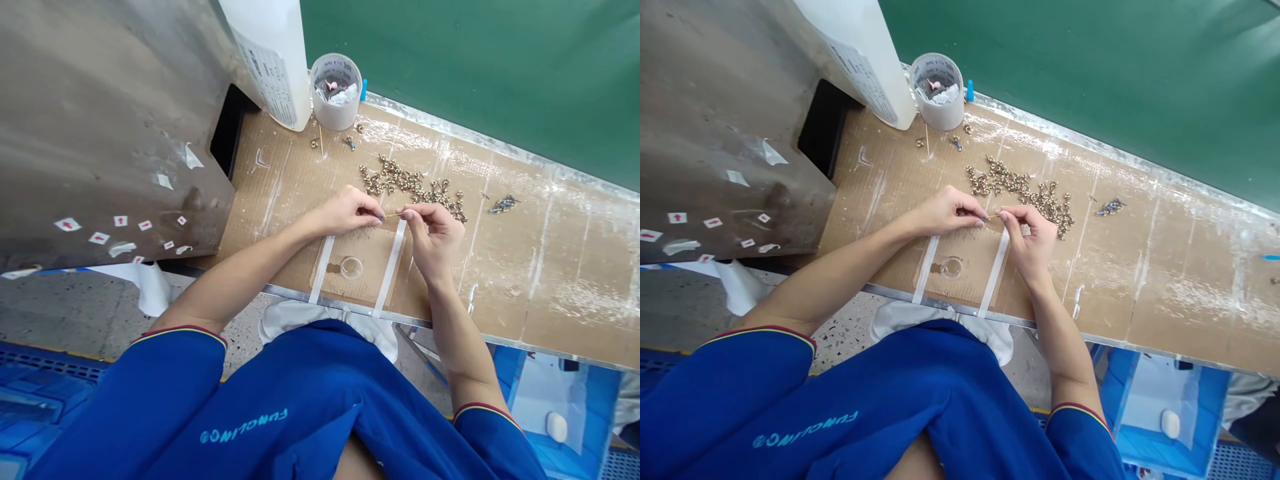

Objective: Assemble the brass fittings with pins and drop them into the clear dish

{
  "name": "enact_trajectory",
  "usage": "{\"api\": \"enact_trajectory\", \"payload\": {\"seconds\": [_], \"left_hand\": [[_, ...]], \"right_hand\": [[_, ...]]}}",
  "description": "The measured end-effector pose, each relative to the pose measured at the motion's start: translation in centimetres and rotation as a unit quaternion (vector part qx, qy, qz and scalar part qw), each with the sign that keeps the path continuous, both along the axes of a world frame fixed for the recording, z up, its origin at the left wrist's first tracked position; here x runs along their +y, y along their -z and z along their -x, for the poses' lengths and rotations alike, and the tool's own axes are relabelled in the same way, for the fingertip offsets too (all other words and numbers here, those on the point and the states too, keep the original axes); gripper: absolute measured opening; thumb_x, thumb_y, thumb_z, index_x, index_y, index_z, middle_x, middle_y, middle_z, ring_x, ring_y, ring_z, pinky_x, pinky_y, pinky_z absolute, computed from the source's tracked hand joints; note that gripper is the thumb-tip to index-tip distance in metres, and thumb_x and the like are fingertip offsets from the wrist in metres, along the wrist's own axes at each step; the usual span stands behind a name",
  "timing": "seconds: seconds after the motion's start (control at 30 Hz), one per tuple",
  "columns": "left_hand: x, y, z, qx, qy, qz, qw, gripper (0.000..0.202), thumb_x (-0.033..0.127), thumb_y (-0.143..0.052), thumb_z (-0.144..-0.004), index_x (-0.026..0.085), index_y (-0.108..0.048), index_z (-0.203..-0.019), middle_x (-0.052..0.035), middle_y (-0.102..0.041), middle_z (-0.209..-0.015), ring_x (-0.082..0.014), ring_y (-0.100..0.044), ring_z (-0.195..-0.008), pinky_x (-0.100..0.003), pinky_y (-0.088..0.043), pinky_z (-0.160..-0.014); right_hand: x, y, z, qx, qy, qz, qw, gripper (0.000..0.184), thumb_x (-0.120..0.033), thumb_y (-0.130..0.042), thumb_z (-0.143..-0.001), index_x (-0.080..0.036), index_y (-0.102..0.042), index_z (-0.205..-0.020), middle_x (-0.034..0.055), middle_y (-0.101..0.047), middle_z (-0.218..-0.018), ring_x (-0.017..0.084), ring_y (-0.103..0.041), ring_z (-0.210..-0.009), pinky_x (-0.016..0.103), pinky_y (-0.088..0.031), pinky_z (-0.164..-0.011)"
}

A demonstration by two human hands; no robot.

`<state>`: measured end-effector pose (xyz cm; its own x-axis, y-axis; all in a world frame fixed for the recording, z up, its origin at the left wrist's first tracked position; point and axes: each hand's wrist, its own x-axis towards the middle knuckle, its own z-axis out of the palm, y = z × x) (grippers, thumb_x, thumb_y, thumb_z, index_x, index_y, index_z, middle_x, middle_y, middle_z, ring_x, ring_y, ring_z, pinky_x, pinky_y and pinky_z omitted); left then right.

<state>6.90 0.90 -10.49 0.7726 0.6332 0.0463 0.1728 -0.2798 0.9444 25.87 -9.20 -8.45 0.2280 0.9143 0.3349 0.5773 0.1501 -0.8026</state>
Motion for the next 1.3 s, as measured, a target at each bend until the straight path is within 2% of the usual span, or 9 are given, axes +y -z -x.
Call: {"api": "enact_trajectory", "payload": {"seconds": [0.7,0.87,1.03,1.17,1.23,1.3], "left_hand": [[-0.1,0.2,-0.1,-0.005,0.002,-0.011,1.000,0.011,0.015,-0.077,-0.082,0.018,-0.084,-0.090,-0.0037,-0.079,-0.084,-0.0138,-0.070,-0.075,-0.026,-0.052,-0.079],[-0.1,0.3,-0.1,-0.009,0.007,-0.021,1.000,0.012,0.015,-0.076,-0.083,0.018,-0.083,-0.091,-0.0036,-0.080,-0.085,-0.0135,-0.070,-0.075,-0.025,-0.051,-0.077],[-0.1,0.3,-0.1,-0.012,0.010,-0.015,1.000,0.011,0.015,-0.075,-0.083,0.018,-0.083,-0.090,-0.0037,-0.079,-0.084,-0.0136,-0.069,-0.075,-0.025,-0.051,-0.076],[-0.1,0.2,-0.1,-0.021,0.003,-0.002,1.000,0.010,0.013,-0.077,-0.082,0.017,-0.083,-0.089,-0.0037,-0.079,-0.083,-0.0131,-0.069,-0.075,-0.024,-0.051,-0.077],[-0.1,0.2,0.0,-0.026,0.001,0.001,1.000,0.009,0.013,-0.077,-0.081,0.017,-0.083,-0.088,-0.0035,-0.078,-0.082,-0.0125,-0.069,-0.074,-0.024,-0.050,-0.076],[0.0,0.2,0.0,-0.029,0.005,-0.004,1.000,0.009,0.013,-0.077,-0.081,0.017,-0.083,-0.087,-0.0034,-0.078,-0.081,-0.0122,-0.068,-0.073,-0.023,-0.050,-0.075]], "right_hand": [[0.0,0.2,-0.1,-0.040,-0.030,0.014,0.999,0.035,-0.057,-0.066,-0.097,-0.026,-0.075,-0.084,0.0030,-0.079,-0.081,0.019,-0.073,-0.072,0.033,-0.058,-0.069],[0.1,0.0,0.0,-0.015,-0.042,0.001,0.999,0.034,-0.056,-0.068,-0.097,-0.025,-0.075,-0.083,0.0035,-0.080,-0.082,0.019,-0.074,-0.074,0.033,-0.058,-0.069],[0.1,0.0,0.1,-0.011,-0.040,0.018,0.999,0.036,-0.059,-0.069,-0.095,-0.025,-0.075,-0.082,0.0035,-0.079,-0.080,0.020,-0.073,-0.074,0.034,-0.058,-0.070],[0.0,-0.2,-0.3,0.035,-0.034,0.028,0.998,0.037,-0.060,-0.070,-0.093,-0.024,-0.075,-0.085,0.0042,-0.079,-0.082,0.020,-0.074,-0.077,0.034,-0.059,-0.071],[-0.1,-0.6,-0.6,0.081,-0.060,0.037,0.994,0.036,-0.059,-0.072,-0.093,-0.024,-0.074,-0.085,0.0040,-0.078,-0.083,0.019,-0.074,-0.078,0.034,-0.059,-0.072],[-0.3,-1.2,-0.8,0.114,-0.124,0.053,0.984,0.034,-0.057,-0.073,-0.093,-0.024,-0.073,-0.083,0.0034,-0.076,-0.081,0.019,-0.073,-0.077,0.033,-0.060,-0.072]]}}
